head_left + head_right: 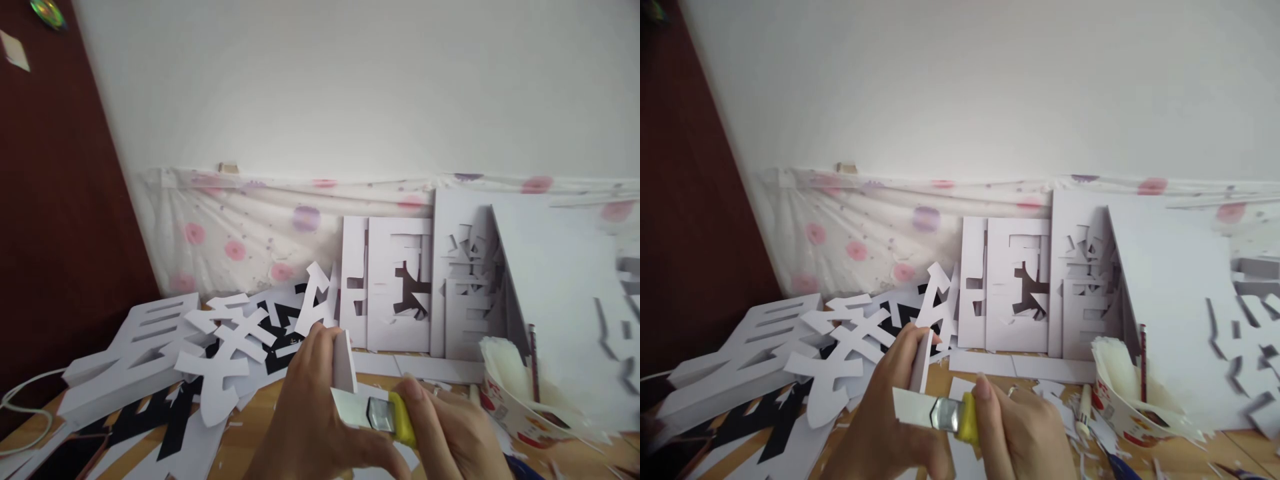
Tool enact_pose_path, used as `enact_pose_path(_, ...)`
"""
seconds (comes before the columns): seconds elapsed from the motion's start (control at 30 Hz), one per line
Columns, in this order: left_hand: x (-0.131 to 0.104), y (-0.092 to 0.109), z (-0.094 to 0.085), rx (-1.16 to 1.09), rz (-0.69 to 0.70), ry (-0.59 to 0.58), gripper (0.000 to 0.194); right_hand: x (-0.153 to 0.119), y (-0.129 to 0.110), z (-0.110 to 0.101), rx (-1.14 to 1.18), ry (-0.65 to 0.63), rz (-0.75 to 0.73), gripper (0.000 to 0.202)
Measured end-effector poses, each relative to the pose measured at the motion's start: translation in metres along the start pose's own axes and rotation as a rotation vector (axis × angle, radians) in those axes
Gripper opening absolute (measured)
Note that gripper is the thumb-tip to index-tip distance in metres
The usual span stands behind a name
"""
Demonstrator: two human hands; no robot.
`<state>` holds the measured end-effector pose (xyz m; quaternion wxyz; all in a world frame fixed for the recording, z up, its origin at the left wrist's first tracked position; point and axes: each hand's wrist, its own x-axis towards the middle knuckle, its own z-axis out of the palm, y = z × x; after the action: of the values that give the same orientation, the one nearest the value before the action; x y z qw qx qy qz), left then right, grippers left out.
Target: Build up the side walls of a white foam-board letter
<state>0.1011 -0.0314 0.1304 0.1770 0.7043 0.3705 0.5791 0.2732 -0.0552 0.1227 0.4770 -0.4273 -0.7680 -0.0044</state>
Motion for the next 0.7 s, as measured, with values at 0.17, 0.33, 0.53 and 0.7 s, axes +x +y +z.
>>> enact_pose_path(0.17,-0.001,0.0,-0.001,0.029,0.0,-0.04,0.075,0.0,0.003,0.0,0.002,-0.006,-0.009,0.051)
enact_pose_path(0.33,0.003,0.003,-0.003,0.059,-0.002,-0.035,0.074,-0.002,0.005,0.003,-0.02,-0.01,0.006,0.05)
enact_pose_path(0.53,0.009,0.005,-0.004,-0.018,-0.016,-0.017,0.085,-0.007,0.009,0.006,-0.026,-0.043,0.01,0.05)
enact_pose_path(0.7,0.007,0.004,-0.005,0.006,0.02,0.001,0.083,-0.009,0.008,0.007,-0.048,-0.01,-0.013,0.05)
